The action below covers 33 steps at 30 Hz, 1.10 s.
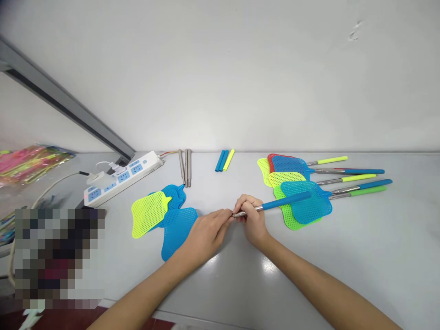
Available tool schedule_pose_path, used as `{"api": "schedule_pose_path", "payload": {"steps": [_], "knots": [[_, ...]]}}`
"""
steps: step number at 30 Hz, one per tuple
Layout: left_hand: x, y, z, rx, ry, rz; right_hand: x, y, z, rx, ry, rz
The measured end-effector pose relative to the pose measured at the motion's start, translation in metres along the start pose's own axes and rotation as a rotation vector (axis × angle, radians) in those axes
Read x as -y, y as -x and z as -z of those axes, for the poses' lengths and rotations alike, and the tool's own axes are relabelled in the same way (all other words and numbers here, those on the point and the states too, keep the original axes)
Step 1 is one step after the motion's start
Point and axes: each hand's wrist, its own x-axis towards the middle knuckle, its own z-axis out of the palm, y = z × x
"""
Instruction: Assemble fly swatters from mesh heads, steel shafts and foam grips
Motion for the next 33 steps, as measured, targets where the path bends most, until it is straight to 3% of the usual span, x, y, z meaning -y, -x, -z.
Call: {"api": "schedule_pose_path", "payload": {"steps": [17, 33], "knots": [[0.0057, -0.0027, 0.0038, -0.056, -0.074, 0.201, 0.0058, -0.0004, -0.0081, -0.059, 0.1, -0.04], [0.0094, -0.0062, 0.0052, -0.091, -0.084, 0.51, 0.0031, -0.004, -0.0061, -0.083, 0.033, -0.017]]}}
